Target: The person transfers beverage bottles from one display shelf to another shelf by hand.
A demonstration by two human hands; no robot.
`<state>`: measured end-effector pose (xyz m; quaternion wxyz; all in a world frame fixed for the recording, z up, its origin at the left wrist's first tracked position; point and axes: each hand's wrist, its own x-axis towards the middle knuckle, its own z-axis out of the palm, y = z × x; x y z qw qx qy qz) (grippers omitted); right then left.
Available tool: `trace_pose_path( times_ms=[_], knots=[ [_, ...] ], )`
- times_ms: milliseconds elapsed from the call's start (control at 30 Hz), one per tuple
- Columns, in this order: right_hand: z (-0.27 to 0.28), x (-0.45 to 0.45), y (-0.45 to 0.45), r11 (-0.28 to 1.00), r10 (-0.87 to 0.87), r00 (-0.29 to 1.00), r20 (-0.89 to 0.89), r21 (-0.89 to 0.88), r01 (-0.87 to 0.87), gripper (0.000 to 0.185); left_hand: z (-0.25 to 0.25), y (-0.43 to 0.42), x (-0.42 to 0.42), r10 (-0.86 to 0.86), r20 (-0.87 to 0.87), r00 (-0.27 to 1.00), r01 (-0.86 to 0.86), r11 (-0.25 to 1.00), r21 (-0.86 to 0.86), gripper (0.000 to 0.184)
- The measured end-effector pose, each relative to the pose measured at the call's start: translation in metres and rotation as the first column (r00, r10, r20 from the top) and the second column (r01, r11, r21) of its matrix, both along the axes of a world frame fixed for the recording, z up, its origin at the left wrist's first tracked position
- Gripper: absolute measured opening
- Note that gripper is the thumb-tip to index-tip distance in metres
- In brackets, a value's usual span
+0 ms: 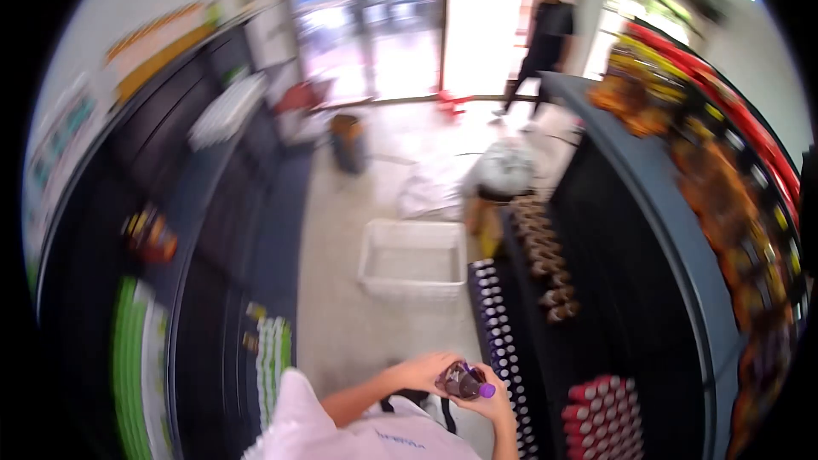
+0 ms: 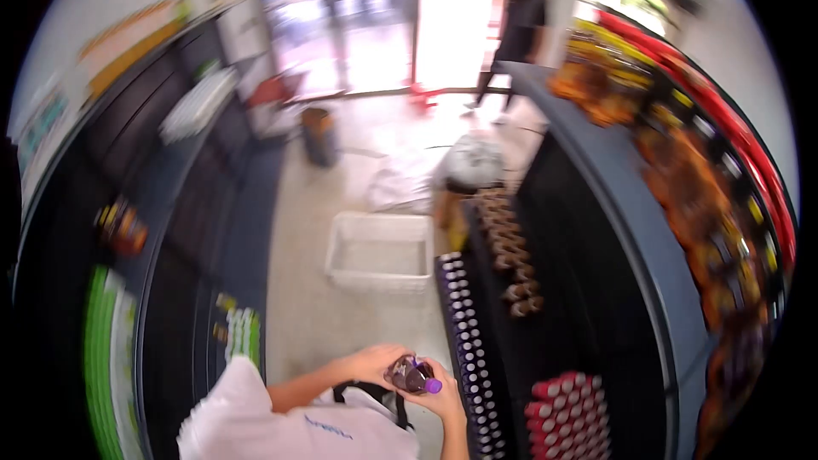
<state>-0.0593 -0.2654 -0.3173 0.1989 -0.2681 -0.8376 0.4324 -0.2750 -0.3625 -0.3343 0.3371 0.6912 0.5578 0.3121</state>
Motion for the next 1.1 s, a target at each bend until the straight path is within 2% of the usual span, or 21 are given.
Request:
trace_pose_path(
  times_ms=[33,67,100,133,167,200,267,300,400,500,600,633,667,733,800,833,867,933,1000,1033,1100],
  knots=[
    [-0.005,-0.005,-0.002,0.988,0.05,0.998,0.024,-0.151,-0.046,0.083,0.002,-0.016,0.003,0.091,-0.029,0.995,-0.091,0.996,0.01,0.082],
    [-0.002,-0.018,0.0,0.987,0.123,0.992,-0.033,-0.104,-0.126,0.081,0.003,-0.029,-0.005,0.14,-0.09,0.986,-0.139,0.99,0.014,0.085],
    [-0.011,-0.016,-0.001,0.973,0.201,0.98,-0.01,-0.115,-0.201,0.08,-0.013,-0.043,0.005,0.209,-0.072,0.975,-0.205,0.977,0.061,0.085],
    [-0.024,-0.025,-0.01,0.961,0.247,0.969,-0.011,-0.125,-0.246,0.08,-0.015,-0.065,0.005,0.248,-0.091,0.965,-0.249,0.968,-0.004,0.084],
    [-0.019,-0.027,-0.021,0.956,0.281,0.96,0.012,-0.087,-0.279,0.081,-0.008,-0.084,0.005,0.275,-0.118,0.954,-0.275,0.961,0.016,0.083],
    [-0.032,-0.028,-0.031,0.935,0.304,0.952,-0.034,-0.179,-0.305,0.084,-0.005,-0.095,0.012,0.312,-0.115,0.943,-0.309,0.95,0.044,0.081],
    [-0.029,-0.034,-0.065,0.945,0.266,0.964,-0.011,-0.195,-0.262,0.087,-0.014,-0.121,0.005,0.299,-0.118,0.947,-0.307,0.95,-0.054,0.08],
    [-0.028,-0.037,-0.078,0.925,0.273,0.961,-0.031,-0.267,-0.271,0.088,-0.015,-0.135,0.002,0.31,-0.106,0.945,-0.319,0.945,-0.074,0.08],
    [-0.028,-0.062,-0.112,0.922,0.267,0.964,0.004,-0.29,-0.255,0.084,-0.025,-0.171,-0.015,0.366,-0.054,0.929,-0.369,0.927,-0.061,0.078],
    [-0.033,-0.102,-0.122,0.9,0.365,0.93,0.036,-0.269,-0.343,0.083,-0.02,-0.198,-0.036,0.457,-0.025,0.889,-0.457,0.883,-0.106,0.084],
    [-0.019,-0.175,-0.126,0.843,0.528,0.846,0.08,-0.176,-0.509,0.084,-0.046,-0.223,-0.079,0.584,0.038,0.811,-0.582,0.812,-0.043,0.083],
    [-0.014,-0.208,-0.136,0.803,0.594,0.801,0.079,-0.13,-0.582,0.082,-0.041,-0.24,-0.096,0.66,0.062,0.748,-0.662,0.749,0.02,0.082],
    [-0.011,-0.237,-0.147,0.796,0.604,0.792,0.087,-0.122,-0.593,0.082,-0.041,-0.256,-0.114,0.67,0.071,0.739,-0.673,0.739,0.027,0.082],
    [0.012,-0.294,-0.171,0.689,0.718,0.682,0.137,0.0,-0.725,0.078,-0.038,-0.286,-0.146,0.797,0.097,0.596,-0.803,0.594,0.047,0.078],
    [0.014,-0.336,-0.192,0.614,0.787,0.61,0.091,-0.023,-0.789,0.08,-0.025,-0.313,-0.167,0.888,0.024,0.458,-0.881,0.451,0.144,0.078],
    [0.029,-0.351,-0.208,0.603,0.796,0.598,0.097,-0.032,-0.797,0.081,-0.01,-0.328,-0.178,0.896,0.067,0.438,-0.896,0.429,0.118,0.074],
    [0.04,-0.367,-0.22,0.56,0.828,0.558,0.049,-0.02,-0.829,0.076,-0.009,-0.34,-0.189,0.914,0.05,0.403,-0.906,0.391,0.166,0.073],
    [0.023,-0.389,-0.231,0.547,0.83,0.549,-0.103,-0.045,-0.836,0.077,-0.008,-0.35,-0.197,0.965,0.086,0.249,-0.955,0.23,0.186,0.075],
    [0.022,-0.406,-0.24,0.601,0.785,0.613,-0.095,-0.126,-0.789,0.078,-0.028,-0.352,-0.206,0.977,0.169,0.128,-0.989,0.114,0.091,0.084],
    [0.023,-0.415,-0.241,0.56,0.778,0.615,-0.125,-0.305,-0.77,0.08,-0.025,-0.354,-0.211,0.978,0.166,0.123,-0.992,0.12,0.024,0.086],
    [0.017,-0.434,-0.228,0.555,0.791,0.606,-0.086,-0.317,-0.769,0.081,-0.032,-0.346,-0.225,0.973,0.205,0.103,-0.991,0.117,-0.057,0.09]
  ],
)
